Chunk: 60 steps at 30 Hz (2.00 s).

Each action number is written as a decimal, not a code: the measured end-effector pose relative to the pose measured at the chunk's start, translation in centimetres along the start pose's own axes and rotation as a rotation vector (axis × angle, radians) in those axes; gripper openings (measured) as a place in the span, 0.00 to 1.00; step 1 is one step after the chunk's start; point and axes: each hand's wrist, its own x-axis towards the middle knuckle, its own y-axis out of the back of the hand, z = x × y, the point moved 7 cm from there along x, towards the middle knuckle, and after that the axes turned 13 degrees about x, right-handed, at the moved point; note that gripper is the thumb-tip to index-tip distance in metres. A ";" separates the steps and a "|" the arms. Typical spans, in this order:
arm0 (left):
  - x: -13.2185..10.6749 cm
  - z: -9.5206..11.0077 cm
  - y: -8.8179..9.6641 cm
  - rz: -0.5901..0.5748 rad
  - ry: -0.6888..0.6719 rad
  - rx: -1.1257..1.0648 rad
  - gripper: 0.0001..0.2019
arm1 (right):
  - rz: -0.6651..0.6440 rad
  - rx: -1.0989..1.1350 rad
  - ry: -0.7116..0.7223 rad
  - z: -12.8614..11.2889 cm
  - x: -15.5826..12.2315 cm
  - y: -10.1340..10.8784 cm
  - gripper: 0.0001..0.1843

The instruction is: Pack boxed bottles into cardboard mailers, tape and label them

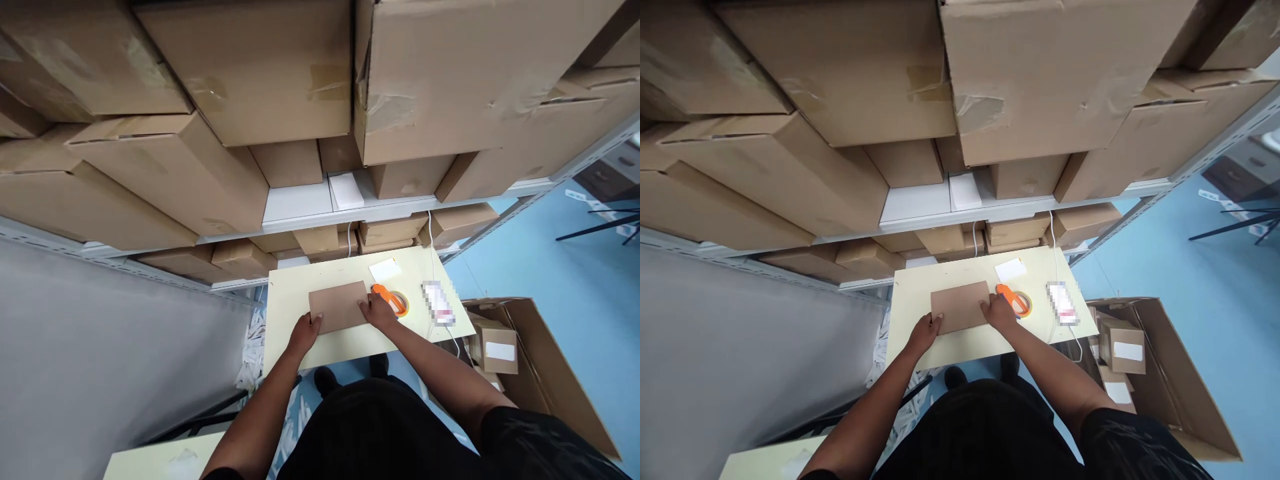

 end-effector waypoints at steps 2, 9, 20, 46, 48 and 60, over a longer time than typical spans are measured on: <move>-0.4 -0.4 0.1 -0.002 -0.010 -0.017 0.28 | 0.117 -0.055 0.018 1.9 -0.6 1.7 0.22; -5.2 -1.4 2.9 0.263 -0.034 -0.016 0.20 | 0.026 -0.220 -0.022 7.5 -1.0 2.0 0.16; -2.9 16.5 3.7 0.032 -0.326 -0.224 0.19 | -0.123 0.814 0.012 6.1 -6.1 6.7 0.27; -3.2 19.3 1.6 -0.494 -0.336 -0.250 0.23 | 0.446 0.797 -0.097 4.3 -17.5 4.8 0.30; -4.6 20.4 0.1 -0.606 -0.308 -0.339 0.26 | 0.436 0.853 -0.040 5.3 -17.5 6.1 0.29; -8.2 25.6 -5.2 -0.483 -0.181 -0.475 0.25 | 0.340 0.732 0.057 11.5 -16.7 9.7 0.26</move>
